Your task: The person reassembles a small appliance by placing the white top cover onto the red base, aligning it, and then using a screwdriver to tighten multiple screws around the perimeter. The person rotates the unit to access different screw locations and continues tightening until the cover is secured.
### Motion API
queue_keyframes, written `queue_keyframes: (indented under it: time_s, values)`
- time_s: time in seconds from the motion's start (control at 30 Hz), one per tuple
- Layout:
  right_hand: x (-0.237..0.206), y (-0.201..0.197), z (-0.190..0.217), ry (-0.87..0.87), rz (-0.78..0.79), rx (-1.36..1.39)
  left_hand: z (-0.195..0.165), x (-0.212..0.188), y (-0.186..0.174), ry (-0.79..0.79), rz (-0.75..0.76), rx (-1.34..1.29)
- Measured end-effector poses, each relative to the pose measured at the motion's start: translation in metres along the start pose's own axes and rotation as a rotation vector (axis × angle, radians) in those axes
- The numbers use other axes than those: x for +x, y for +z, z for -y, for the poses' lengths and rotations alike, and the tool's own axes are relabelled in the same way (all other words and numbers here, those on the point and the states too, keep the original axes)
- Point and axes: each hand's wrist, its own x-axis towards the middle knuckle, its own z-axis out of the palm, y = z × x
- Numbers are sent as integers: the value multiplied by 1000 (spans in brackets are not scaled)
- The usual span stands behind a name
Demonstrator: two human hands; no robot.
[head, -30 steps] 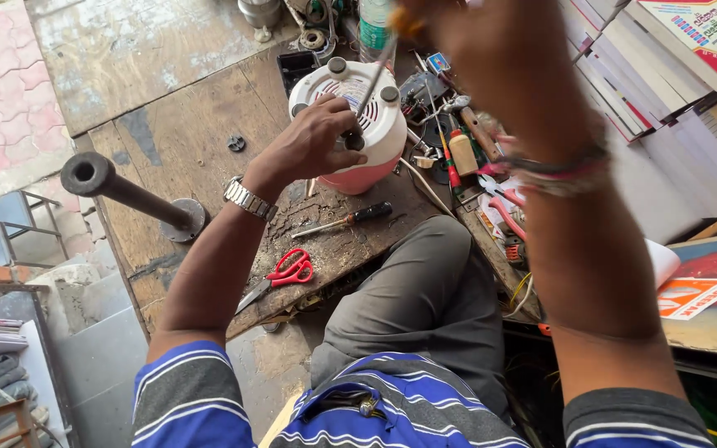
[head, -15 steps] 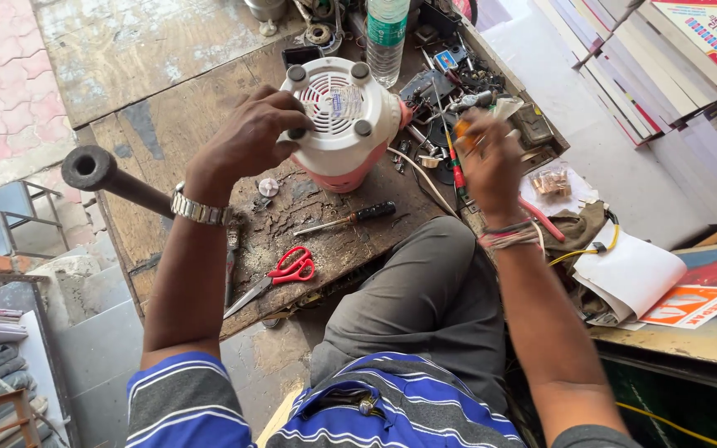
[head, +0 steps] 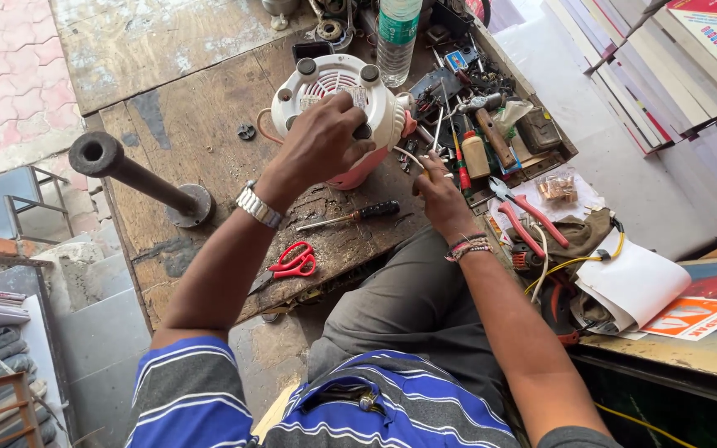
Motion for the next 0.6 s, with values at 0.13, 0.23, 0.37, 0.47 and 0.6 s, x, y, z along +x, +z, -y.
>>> queue_keyframes:
  time_s: [0.13, 0.23, 0.37, 0.47, 0.6]
  values:
    - [6, 0, 3, 38, 136, -71, 11, 3, -3, 90, 15, -3]
    - [7, 1, 3, 48, 188, -142, 16, 1, 0, 126, 14, 17]
    - [9, 3, 5, 39, 257, -163, 16, -5, 7, 122, -22, 19]
    - [12, 2, 9, -75, 200, -232, 5, -8, 16, 114, -125, 195]
    - [10, -4, 16, -14, 91, -260, -9, -15, 27, 89, -301, 278]
